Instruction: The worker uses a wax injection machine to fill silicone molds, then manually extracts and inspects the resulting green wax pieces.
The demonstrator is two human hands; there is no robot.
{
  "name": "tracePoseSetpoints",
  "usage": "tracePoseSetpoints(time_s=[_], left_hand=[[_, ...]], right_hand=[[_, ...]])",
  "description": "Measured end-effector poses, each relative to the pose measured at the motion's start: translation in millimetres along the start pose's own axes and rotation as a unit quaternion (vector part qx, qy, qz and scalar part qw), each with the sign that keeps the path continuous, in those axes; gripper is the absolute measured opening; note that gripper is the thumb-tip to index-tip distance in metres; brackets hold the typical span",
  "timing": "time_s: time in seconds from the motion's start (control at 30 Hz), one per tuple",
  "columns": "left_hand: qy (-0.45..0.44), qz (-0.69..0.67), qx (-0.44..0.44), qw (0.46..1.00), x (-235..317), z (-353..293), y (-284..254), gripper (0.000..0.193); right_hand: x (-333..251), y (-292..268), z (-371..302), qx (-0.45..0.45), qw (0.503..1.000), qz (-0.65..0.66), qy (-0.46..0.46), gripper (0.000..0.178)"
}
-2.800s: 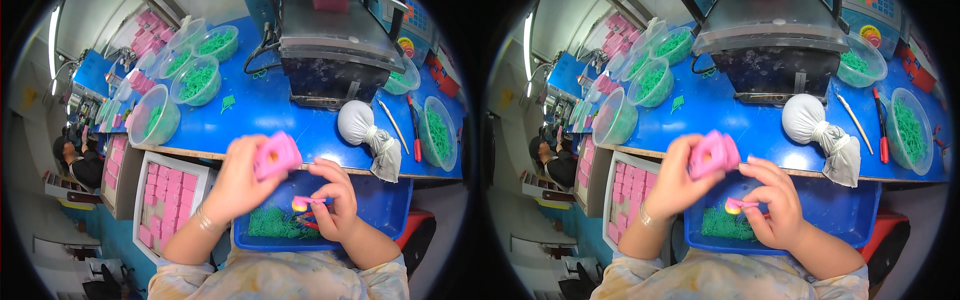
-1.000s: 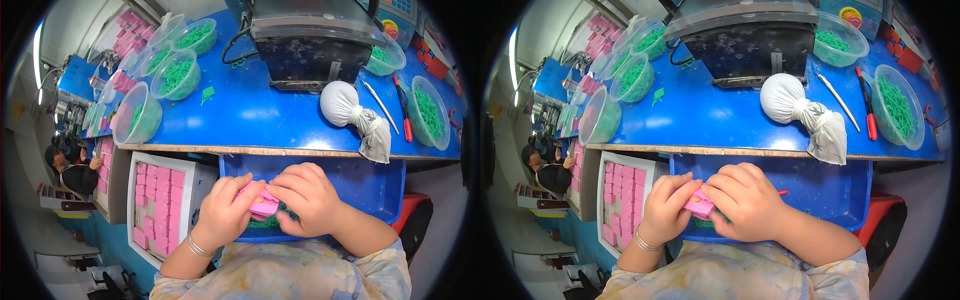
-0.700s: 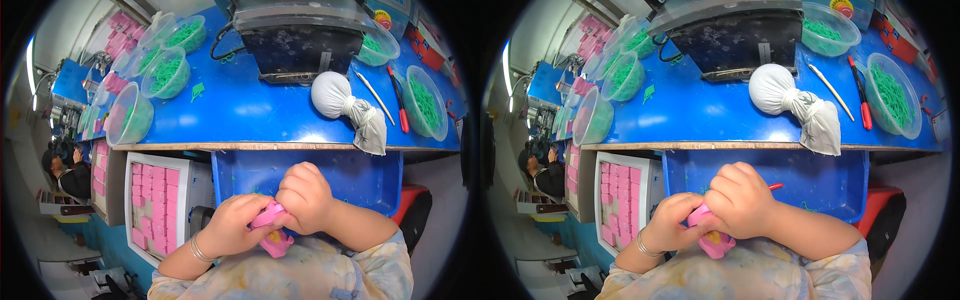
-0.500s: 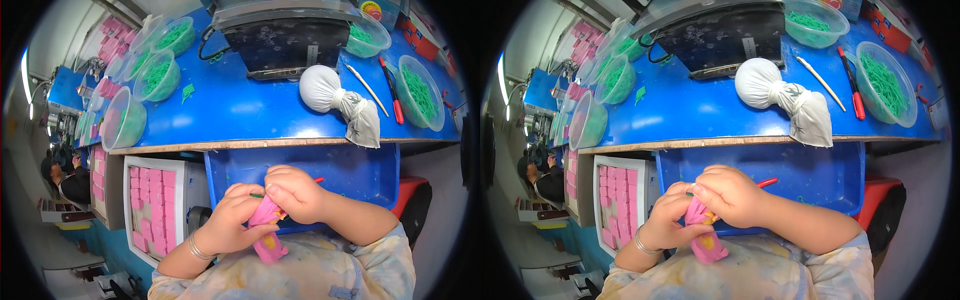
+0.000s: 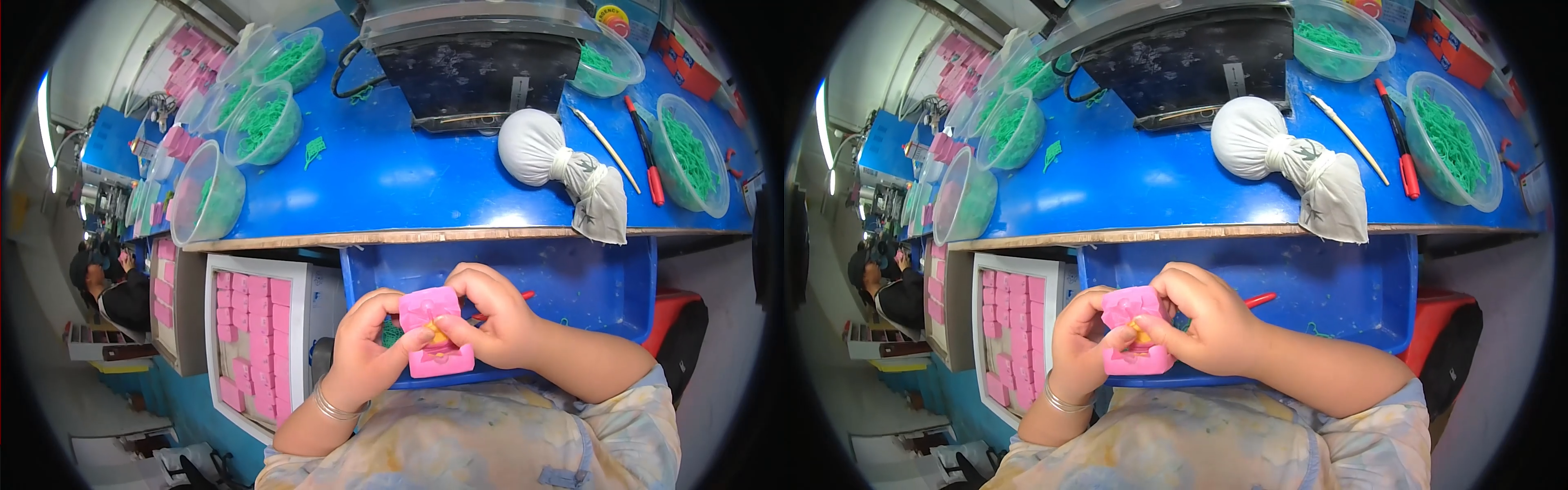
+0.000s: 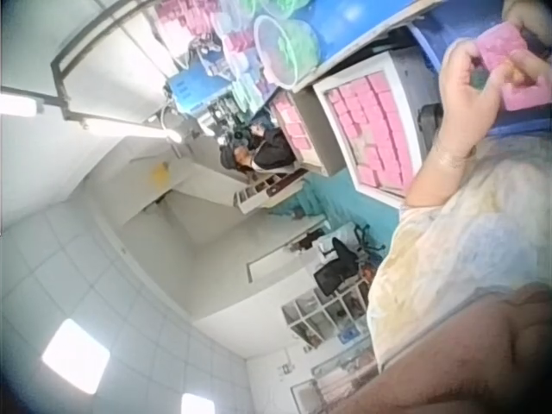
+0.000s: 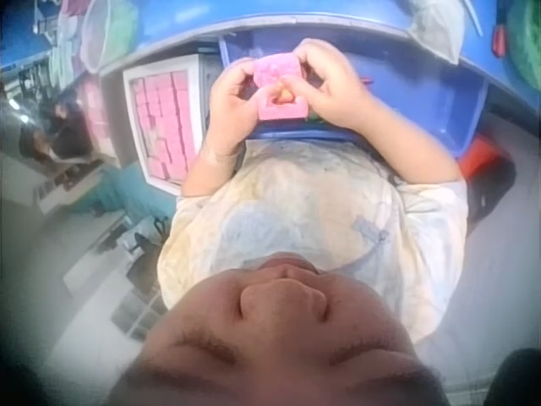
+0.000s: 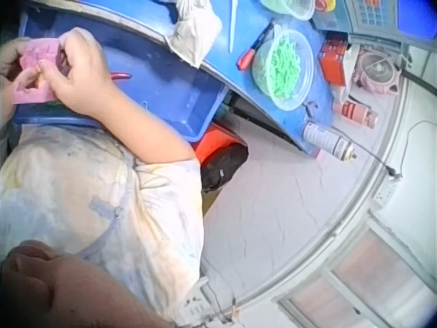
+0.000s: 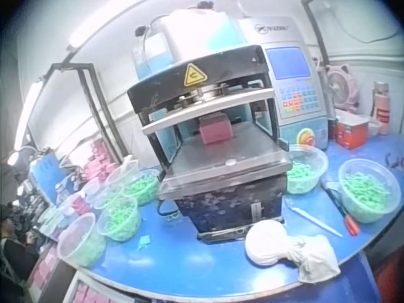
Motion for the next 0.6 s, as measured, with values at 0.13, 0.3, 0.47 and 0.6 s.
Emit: tracePoseSetpoints(time_s=[0.13, 0.3, 0.47, 0.6], left_hand=[[0.081, 0.008, 0.0, 0.997, 7, 5, 0, 0.023], [-0.026, -0.202, 0.088, 0.975, -4, 8, 6, 0.02], [-0.124, -0.301, 0.089, 0.941, -21, 8, 8, 0.019], [-0.138, -0.353, 0.088, 0.921, -25, 8, 9, 0.018]], right_hand=[[11, 12, -3, -0.048, 0.982, 0.147, 0.112, 0.026], [24, 27, -6, -0.138, 0.93, 0.238, 0.242, 0.031], [20, 21, -1, -0.161, 0.965, 0.015, 0.205, 0.031], [21, 21, 0, -0.169, 0.965, -0.008, 0.202, 0.034]])
Point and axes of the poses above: each hand's wrist, its own z-axis towards the middle knuckle, its own y-axis out of the palm, x = y × z, the point moved 6 cm from there along z, towards the middle knuckle, and after that the axes turned 9 degrees about y, right-handed, at the moved point
